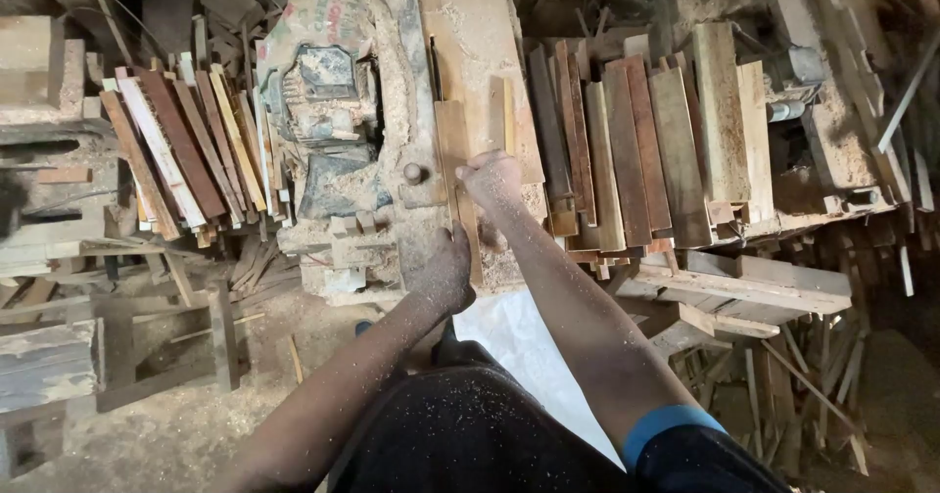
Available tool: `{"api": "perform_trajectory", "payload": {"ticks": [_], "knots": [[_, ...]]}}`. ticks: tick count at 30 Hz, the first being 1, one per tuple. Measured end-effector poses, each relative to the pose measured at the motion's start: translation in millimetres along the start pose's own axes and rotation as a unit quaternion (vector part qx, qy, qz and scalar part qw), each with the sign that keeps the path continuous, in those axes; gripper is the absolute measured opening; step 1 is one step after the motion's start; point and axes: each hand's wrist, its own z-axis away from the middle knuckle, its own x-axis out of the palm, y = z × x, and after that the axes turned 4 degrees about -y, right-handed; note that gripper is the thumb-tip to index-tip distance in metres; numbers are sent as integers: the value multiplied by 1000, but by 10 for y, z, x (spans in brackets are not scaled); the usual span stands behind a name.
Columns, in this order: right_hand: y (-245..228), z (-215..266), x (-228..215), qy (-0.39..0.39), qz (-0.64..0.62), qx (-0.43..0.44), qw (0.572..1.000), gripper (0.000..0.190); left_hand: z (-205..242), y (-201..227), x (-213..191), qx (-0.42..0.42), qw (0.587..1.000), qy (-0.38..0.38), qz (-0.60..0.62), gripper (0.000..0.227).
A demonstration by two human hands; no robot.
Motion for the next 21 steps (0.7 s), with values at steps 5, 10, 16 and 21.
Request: {"api": "perform_trajectory", "payload": {"ticks": [5,10,16,21], "knots": [[26,234,-30,-24,10,12,1000,34,-175,-3,-49,-11,994,-1,106,105],[-122,740,-229,-68,18,21,997,34,-527,-90,199,-43,993,14,111,105],[-37,430,-81,-46,-41,57,996,36,-636,-97,52,-54,992,74,88,86],[78,108,85,-28,-31,43,998,34,-865,-356,81,6,996,58,62,87]]}}
